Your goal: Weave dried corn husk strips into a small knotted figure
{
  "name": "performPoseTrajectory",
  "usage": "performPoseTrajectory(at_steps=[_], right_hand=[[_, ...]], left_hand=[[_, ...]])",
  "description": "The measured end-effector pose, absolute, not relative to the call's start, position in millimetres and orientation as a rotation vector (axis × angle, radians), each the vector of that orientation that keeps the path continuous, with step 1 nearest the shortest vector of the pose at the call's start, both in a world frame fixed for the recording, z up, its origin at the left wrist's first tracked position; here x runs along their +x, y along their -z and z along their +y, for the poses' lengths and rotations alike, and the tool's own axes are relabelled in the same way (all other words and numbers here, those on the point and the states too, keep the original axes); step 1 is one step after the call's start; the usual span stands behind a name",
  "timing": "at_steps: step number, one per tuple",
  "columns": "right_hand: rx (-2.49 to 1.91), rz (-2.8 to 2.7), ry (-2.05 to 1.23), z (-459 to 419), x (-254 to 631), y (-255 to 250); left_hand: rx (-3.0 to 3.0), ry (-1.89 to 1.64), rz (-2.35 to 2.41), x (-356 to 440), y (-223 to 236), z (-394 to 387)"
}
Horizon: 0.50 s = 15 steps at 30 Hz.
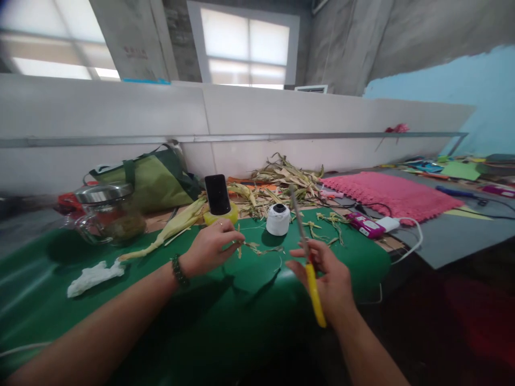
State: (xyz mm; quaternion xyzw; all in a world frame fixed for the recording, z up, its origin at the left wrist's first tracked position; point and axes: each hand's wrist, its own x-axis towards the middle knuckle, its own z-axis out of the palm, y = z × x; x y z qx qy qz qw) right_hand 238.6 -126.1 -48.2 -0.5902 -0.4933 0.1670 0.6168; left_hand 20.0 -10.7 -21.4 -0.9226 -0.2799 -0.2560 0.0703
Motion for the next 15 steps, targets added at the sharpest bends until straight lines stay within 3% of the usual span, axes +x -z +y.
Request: performPoseTrajectory(at_steps=[9, 15], right_hand=[[-1.261, -1.369, -0.474, -97.1, 194.9, 62.2], [-1.077, -0.955, -0.655, -95.8, 189.6, 57.6]], left_hand=[[-2.778, 0.844, -0.517, 22.5, 20.8, -21.8], [-3.053, 1.645, -1.339, 22.9, 14.4, -17.2]])
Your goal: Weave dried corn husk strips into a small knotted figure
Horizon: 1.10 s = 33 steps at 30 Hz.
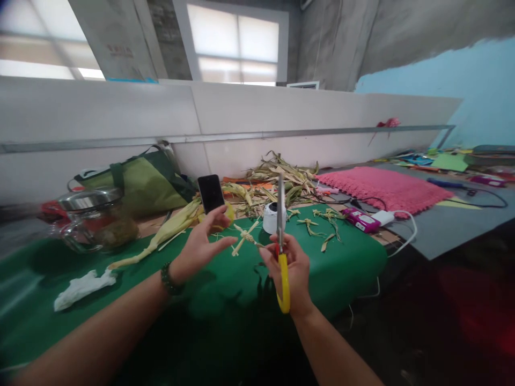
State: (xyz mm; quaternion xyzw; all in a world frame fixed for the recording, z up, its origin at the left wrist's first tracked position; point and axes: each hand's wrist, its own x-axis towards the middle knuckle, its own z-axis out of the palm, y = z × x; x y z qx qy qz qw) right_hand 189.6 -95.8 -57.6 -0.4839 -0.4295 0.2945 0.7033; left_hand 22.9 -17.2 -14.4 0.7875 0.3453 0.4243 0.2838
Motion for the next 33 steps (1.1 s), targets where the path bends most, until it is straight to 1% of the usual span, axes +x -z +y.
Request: performPoseTrajectory(at_steps=[3, 5, 9, 12, 18, 27, 30, 33], right_hand=[[-1.007, -0.836, -0.73, -95.7, 182.1, 53.9], [-0.996, -0.836, -0.79, -95.1, 176.3, 53.8], [-0.978, -0.866, -0.938, -92.0, 169.3, 54.2], [-0.998, -0.895, -0.938, -89.2, 168.1, 50.5], [-1.07, -1.019, -1.032, -88.7, 164.4, 44.6], [-1.067, -1.118, -1.147, -97.2, 167.9, 50.4], [-1.086, -1.23, -1.223, -102.6, 172.3, 51.5], [-0.985, -1.332, -1.301, -115.6, 181.6, 56.4]], left_hand=[[1.79, -0.782, 0.834, 25.2, 15.8, -14.0], [1.721, -0.69, 0.731, 26.7, 19.4, -13.4], [1.62, -0.715, 0.561, 26.9, 22.4, -17.2], [1.525, -0.723, 0.454, 26.8, 17.9, -21.8], [1.38, -0.869, 0.658, 30.2, 15.3, -19.2], [1.197, -1.072, 0.718, 26.4, 9.6, -15.0], [1.144, -1.15, 0.727, 23.7, 9.5, -10.6], [1.134, -1.195, 0.753, 20.3, 8.6, -5.1]])
